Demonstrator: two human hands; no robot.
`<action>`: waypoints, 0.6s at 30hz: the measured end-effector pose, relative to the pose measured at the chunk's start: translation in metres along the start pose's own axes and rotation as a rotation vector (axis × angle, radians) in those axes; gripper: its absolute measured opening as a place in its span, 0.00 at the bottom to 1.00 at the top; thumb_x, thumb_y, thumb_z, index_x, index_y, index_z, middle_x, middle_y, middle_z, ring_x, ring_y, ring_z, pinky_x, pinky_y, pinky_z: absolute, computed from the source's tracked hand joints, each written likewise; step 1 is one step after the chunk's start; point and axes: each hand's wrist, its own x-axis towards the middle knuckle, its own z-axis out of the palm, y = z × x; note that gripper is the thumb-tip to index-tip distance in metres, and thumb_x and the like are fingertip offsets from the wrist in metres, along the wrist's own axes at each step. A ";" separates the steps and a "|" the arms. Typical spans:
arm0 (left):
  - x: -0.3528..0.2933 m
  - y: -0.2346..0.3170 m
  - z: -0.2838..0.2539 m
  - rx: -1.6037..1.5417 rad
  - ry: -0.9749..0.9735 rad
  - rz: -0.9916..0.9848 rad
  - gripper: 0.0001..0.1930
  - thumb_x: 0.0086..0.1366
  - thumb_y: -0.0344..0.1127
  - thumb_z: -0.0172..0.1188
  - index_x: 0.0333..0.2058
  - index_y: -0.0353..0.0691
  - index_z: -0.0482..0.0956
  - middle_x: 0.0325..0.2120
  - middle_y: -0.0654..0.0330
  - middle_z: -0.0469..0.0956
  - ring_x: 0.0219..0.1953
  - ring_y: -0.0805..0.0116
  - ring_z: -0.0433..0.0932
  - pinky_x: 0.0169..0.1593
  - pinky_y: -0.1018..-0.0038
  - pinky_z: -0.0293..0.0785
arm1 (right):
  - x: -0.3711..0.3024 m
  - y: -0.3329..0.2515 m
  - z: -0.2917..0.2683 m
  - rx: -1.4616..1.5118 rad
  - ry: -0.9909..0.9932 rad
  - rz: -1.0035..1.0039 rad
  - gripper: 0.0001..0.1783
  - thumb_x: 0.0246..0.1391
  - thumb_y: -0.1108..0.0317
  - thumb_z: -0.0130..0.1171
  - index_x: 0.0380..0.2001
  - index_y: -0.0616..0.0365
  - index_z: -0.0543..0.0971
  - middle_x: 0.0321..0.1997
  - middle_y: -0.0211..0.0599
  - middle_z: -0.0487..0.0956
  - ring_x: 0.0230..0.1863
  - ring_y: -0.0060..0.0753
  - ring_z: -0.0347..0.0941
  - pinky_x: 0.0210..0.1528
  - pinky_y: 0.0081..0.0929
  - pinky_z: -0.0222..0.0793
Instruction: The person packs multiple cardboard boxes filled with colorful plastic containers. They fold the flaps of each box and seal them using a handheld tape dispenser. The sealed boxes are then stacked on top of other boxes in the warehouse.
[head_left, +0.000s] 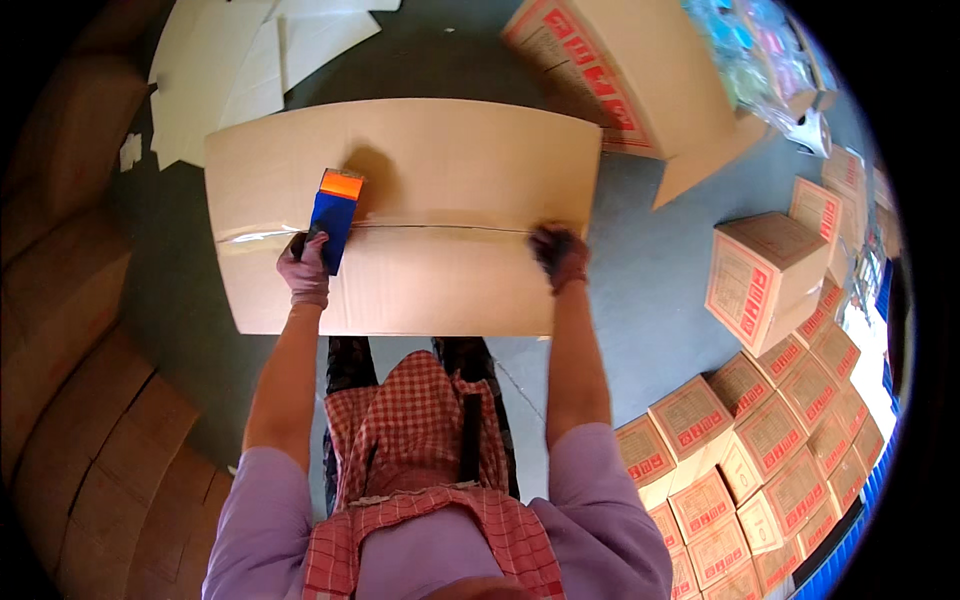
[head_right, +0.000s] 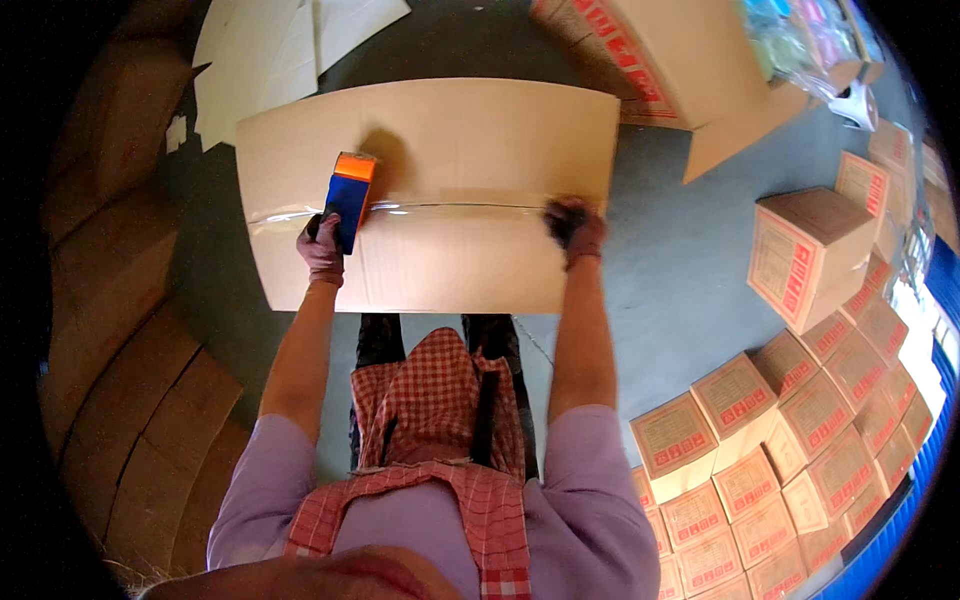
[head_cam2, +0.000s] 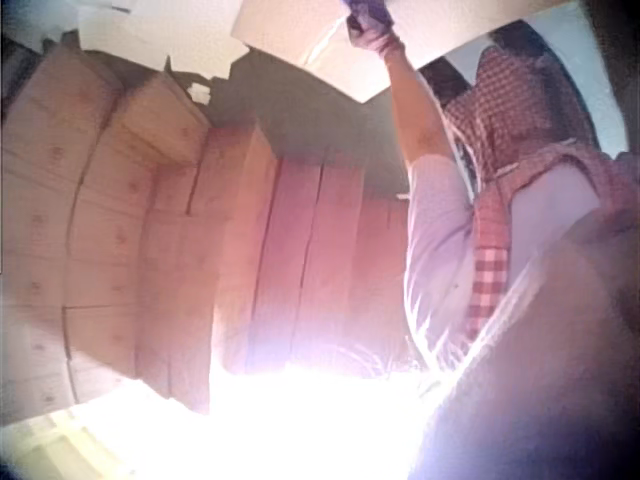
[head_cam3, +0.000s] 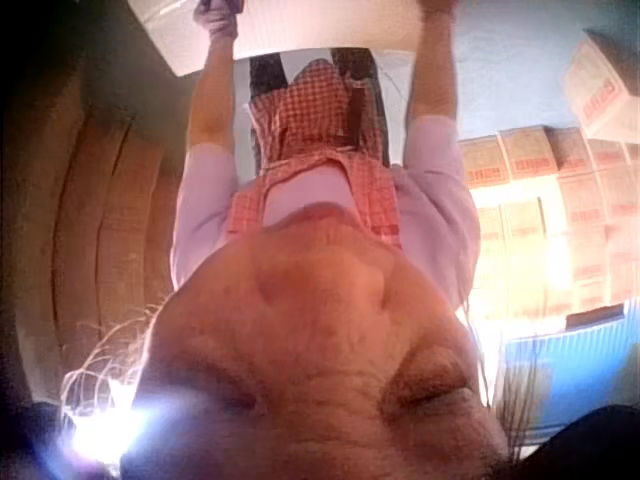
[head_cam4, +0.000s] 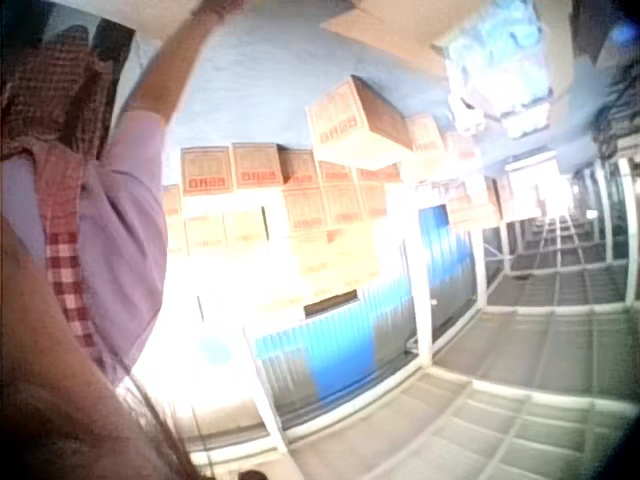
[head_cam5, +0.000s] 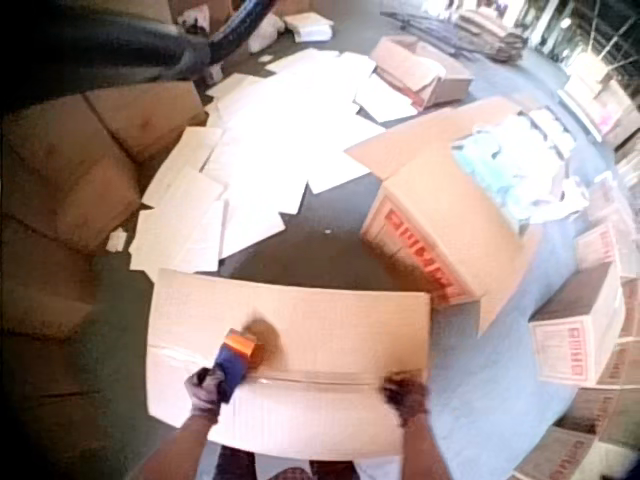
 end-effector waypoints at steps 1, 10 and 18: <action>0.007 -0.004 -0.013 -0.026 0.096 -0.059 0.08 0.45 0.34 0.60 0.23 0.36 0.75 0.20 0.66 0.71 0.23 0.74 0.67 0.32 0.79 0.65 | -0.010 -0.009 0.043 -0.230 0.623 -0.049 0.10 0.45 0.62 0.47 0.24 0.57 0.72 0.24 0.35 0.74 0.26 0.35 0.69 0.30 0.29 0.66; 0.011 0.019 -0.017 -0.428 0.330 -0.158 0.14 0.44 0.35 0.63 0.27 0.33 0.74 0.24 0.62 0.72 0.26 0.70 0.70 0.33 0.77 0.67 | -0.072 0.093 -0.070 -1.213 0.886 -0.184 0.24 0.47 0.47 0.48 0.35 0.58 0.73 0.25 0.34 0.74 0.28 0.27 0.69 0.32 0.27 0.64; -0.060 0.024 -0.034 -0.426 0.183 -0.193 0.12 0.46 0.34 0.60 0.29 0.34 0.73 0.25 0.64 0.72 0.26 0.71 0.69 0.32 0.77 0.66 | -0.143 0.144 -0.079 -1.413 0.737 -0.319 0.33 0.48 0.43 0.40 0.42 0.66 0.68 0.41 0.54 0.71 0.44 0.55 0.65 0.48 0.39 0.57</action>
